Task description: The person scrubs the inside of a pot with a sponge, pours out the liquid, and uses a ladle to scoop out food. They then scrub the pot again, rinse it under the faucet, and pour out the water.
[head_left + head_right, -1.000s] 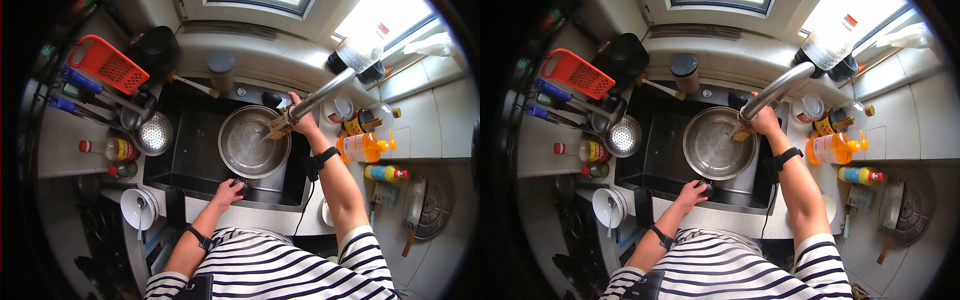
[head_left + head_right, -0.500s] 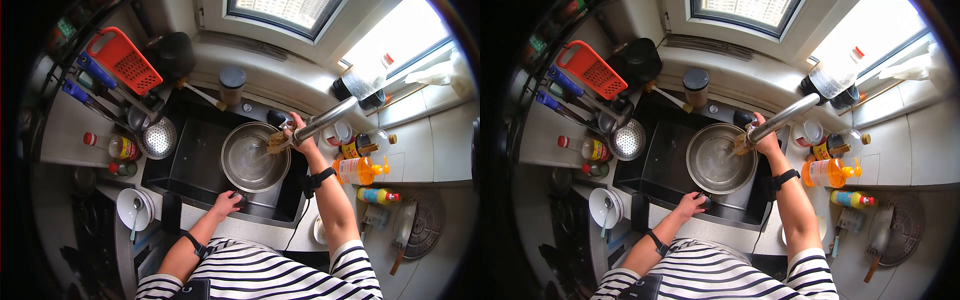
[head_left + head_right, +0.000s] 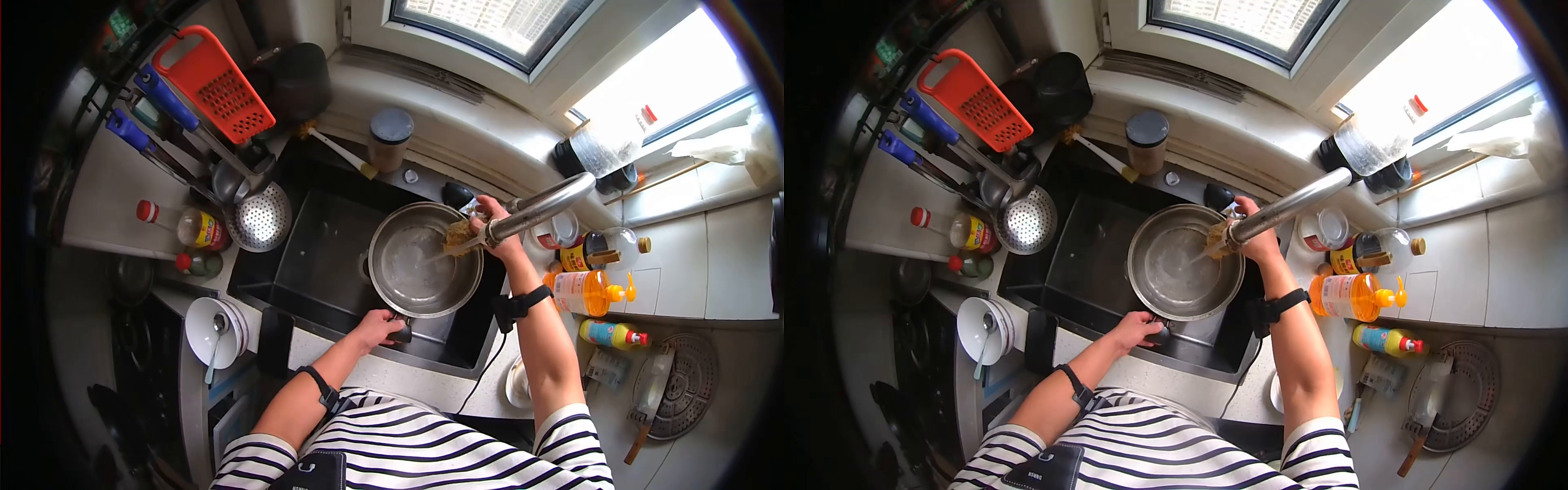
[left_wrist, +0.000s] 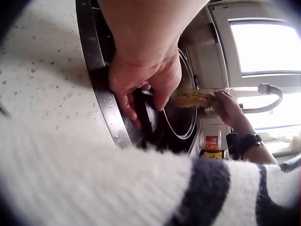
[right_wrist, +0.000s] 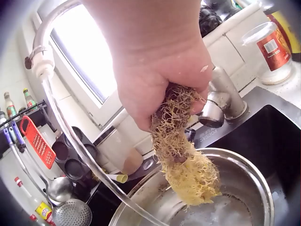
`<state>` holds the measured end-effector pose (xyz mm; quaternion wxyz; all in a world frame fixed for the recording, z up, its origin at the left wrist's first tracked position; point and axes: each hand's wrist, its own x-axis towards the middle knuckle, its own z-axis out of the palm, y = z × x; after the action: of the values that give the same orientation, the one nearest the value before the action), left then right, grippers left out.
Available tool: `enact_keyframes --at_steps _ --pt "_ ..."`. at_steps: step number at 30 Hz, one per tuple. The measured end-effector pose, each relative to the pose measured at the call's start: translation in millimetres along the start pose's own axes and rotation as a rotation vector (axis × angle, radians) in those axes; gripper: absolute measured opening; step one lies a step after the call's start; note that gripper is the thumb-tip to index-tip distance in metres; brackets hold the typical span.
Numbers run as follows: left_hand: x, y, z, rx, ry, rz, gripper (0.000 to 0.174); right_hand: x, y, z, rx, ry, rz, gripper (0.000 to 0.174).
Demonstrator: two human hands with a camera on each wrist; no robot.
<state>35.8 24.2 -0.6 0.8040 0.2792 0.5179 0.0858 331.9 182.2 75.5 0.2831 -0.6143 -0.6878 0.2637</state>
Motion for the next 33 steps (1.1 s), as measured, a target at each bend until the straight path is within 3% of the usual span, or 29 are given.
enact_keyframes --at_steps 3,7,14,27,33 --pt "5 2 -2 0.052 -0.019 -0.037 0.022 0 -9 -1 0.29 0.073 0.183 0.061" --pt "7 7 2 0.066 -0.074 -0.038 0.023 4 4 0 0.212 -0.021 0.188 0.068" --pt "-5 23 10 -0.025 -0.22 -0.03 0.027 3 -11 6 0.033 0.02 0.202 0.071" --pt "-11 29 18 -0.155 -0.226 -0.045 0.02 8 -18 1 0.132 0.006 0.25 0.069" --pt "-7 23 16 -0.214 -0.227 -0.043 0.011 25 3 1 0.263 0.134 0.211 0.074"
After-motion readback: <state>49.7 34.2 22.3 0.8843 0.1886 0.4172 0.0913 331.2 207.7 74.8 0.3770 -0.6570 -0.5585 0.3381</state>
